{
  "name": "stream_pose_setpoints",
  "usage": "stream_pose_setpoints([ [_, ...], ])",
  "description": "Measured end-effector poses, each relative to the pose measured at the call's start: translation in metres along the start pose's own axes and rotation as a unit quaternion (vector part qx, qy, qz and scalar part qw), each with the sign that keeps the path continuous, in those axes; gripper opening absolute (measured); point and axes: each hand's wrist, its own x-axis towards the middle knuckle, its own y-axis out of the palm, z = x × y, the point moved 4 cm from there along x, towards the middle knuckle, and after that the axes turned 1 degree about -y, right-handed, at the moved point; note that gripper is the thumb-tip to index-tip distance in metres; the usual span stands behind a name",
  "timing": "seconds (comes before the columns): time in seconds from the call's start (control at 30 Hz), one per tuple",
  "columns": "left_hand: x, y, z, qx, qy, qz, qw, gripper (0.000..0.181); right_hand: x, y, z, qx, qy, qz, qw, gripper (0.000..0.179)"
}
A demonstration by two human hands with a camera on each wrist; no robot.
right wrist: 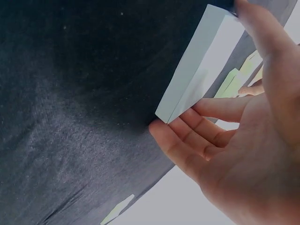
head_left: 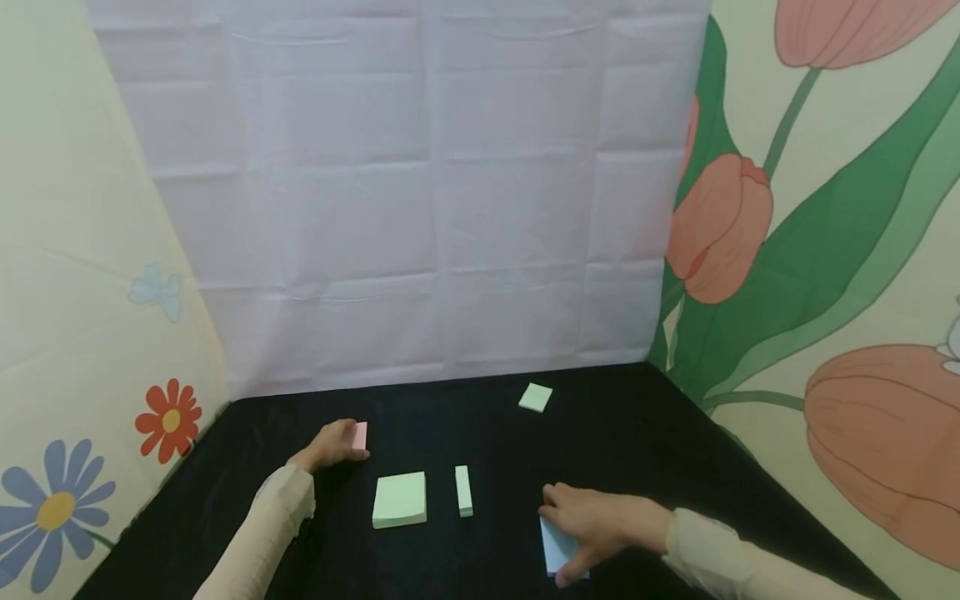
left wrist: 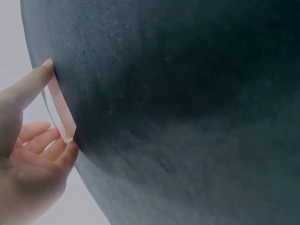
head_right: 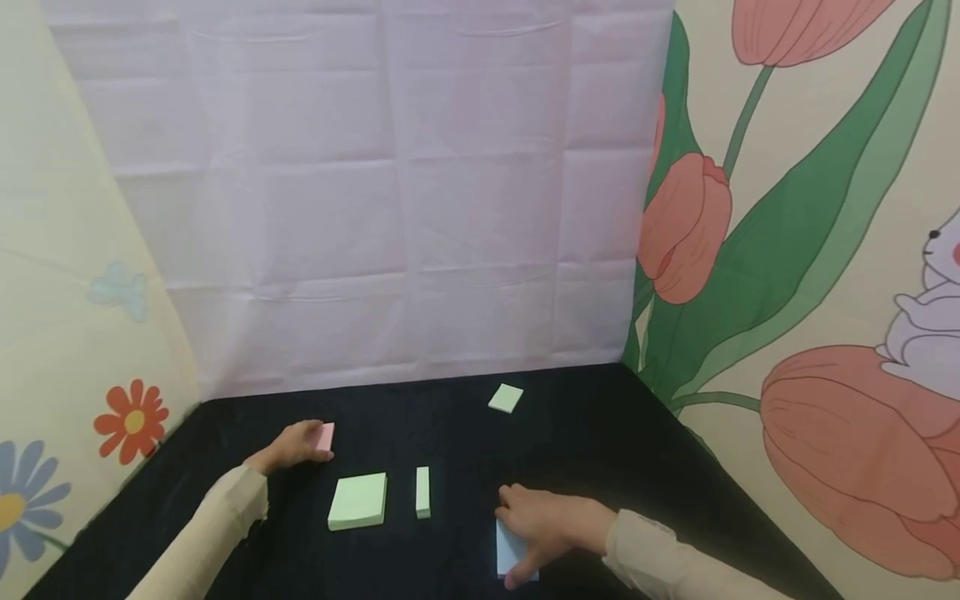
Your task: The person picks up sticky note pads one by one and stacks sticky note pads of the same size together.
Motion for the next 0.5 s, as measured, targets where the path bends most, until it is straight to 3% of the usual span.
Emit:
stream_pose_setpoints([
  [0.5,-0.0015,-0.0003,0.0015,0.0,-0.004,0.001,1.0,0.07,0.0028,0.0016,0.002,-0.02,0.002,-0.007,0.9998,0.065],
])
